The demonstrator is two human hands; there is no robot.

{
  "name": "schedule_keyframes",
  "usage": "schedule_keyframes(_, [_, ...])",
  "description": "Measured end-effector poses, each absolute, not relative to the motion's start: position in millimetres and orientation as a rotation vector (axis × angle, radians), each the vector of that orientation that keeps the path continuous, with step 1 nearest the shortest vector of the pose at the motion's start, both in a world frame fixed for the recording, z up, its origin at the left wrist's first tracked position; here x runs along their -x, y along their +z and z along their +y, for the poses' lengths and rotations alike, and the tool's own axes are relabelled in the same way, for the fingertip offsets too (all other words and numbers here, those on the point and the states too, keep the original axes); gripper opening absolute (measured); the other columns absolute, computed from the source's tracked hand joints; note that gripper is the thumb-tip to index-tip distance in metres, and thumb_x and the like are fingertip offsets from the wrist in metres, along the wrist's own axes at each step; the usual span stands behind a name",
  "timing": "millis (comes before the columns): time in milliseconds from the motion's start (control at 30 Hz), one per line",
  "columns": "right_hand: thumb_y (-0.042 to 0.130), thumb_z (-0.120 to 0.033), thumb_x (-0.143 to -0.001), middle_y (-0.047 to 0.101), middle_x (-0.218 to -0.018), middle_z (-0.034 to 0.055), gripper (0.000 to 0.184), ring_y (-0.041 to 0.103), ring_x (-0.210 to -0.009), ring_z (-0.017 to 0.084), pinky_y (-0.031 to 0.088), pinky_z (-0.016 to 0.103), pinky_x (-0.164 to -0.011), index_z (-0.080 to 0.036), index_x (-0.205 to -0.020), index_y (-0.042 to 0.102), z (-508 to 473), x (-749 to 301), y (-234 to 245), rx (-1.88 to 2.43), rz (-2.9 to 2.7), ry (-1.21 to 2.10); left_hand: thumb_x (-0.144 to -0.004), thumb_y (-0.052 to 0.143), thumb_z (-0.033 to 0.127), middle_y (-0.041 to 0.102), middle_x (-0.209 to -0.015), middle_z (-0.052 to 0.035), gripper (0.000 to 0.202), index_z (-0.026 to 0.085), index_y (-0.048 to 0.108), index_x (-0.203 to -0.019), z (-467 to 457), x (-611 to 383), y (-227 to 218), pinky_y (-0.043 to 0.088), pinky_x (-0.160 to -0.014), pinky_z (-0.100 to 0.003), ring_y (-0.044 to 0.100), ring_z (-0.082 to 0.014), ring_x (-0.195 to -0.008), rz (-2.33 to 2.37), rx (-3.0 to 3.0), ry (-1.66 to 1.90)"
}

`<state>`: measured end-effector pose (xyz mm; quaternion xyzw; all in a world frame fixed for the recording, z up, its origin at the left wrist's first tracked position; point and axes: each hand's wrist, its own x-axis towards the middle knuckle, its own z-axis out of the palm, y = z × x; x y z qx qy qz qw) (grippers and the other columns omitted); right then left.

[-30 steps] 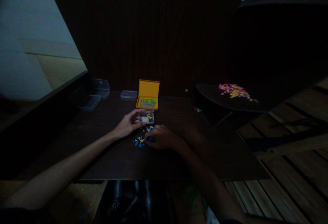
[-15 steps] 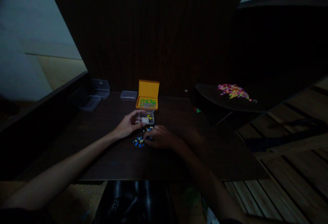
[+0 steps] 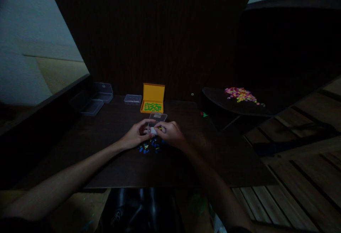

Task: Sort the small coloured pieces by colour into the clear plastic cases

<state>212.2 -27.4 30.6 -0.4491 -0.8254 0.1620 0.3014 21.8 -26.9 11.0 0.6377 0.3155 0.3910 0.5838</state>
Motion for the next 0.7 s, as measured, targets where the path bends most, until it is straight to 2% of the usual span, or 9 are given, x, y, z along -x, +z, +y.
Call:
schedule_keyframes(333, [0.059,-0.027,-0.078,0.062,-0.057,-0.0003,0.02,0.046,-0.048,0.009,0.034,0.021,-0.053,-0.018,-0.086,0.075,-28.1,-207.4,26.1,1.281,-2.226,0.325,-0.073,0.07,0.02,0.064,-0.104,-0.0085,0.05,0.016,0.053,-0.12,-33.2,-28.1,8.7,0.051,-0.083,-0.032,0.063,-0.0185,-0.094,0.728,-1.597,0.931])
schedule_keyframes(700, [0.057,-0.033,-0.082,0.047,-0.045,-0.0049,0.025,0.037,-0.041,0.007,0.032,0.02,-0.048,-0.015,-0.084,0.074,-36.6,-210.0,33.9,1.1,-2.172,0.429,-0.072,0.07,0.021,0.064,-0.1,-0.0062,0.052,0.015,0.051,-0.12,-25.7,-22.3,12.5,0.051,-0.078,-0.029,0.064,-0.0148,-0.085,0.731,-1.487,0.939])
